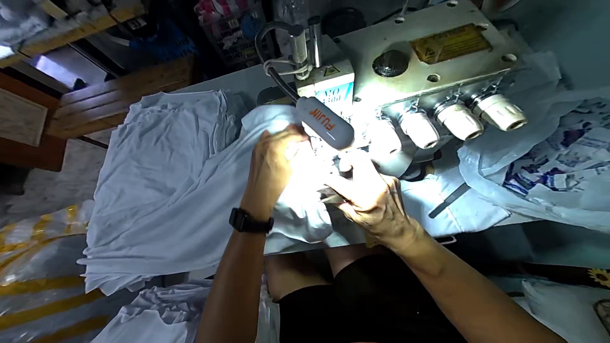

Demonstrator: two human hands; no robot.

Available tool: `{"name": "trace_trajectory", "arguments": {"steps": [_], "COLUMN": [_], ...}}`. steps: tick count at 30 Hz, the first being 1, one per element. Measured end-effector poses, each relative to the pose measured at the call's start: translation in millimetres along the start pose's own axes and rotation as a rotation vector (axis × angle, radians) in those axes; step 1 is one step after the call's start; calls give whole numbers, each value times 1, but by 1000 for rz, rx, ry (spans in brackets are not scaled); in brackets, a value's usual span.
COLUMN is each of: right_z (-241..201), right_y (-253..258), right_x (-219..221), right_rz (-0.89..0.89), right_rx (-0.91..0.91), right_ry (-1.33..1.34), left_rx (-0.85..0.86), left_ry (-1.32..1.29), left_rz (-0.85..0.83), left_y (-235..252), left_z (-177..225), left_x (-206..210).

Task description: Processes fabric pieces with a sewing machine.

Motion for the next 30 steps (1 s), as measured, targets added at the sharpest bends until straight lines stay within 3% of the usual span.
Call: {"name": "trace_trajectory", "arguments": {"steps": [5,8,11,14,18,22,27,30], "right_z": [-10,-6,12,17,1,-16,-22,-30], "right_y": [-12,-28,-39,-31,-11,1,10,15], "right_x": [-8,-22,-33,-34,-28,-20,-15,-10], "right_rz": [39,80,13,-138,-156,-164,-194,-197], "right_rx": [-7,30,195,293,261,211,221,199], "right_ry": [85,146,64,-72,-57,-184,-252,-264], "left_rx": [-184,-365,-331,-396,-358,-278,-283,-157], "left_ry": [-37,0,75,114,-24,-137,-309,-349], "left_rz": [122,134,121,115,25,-103,-76,-71], "left_y": [30,9,-47,-73,-51,-21,-30,-59], "left_z": [-23,-23,9,25,-6,-55,-36,-11], "left_x": [-4,-10,-19,-33,-56,-35,-65,-86]}}
Point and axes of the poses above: each hand's wrist, its own y-axis towards the middle knuckle, its own x-axis out of the palm, z = x × y, the point moved 6 cm from there along y, towards the middle knuckle, and after that the axes turned 1 degree about z, right-handed, at the moved point
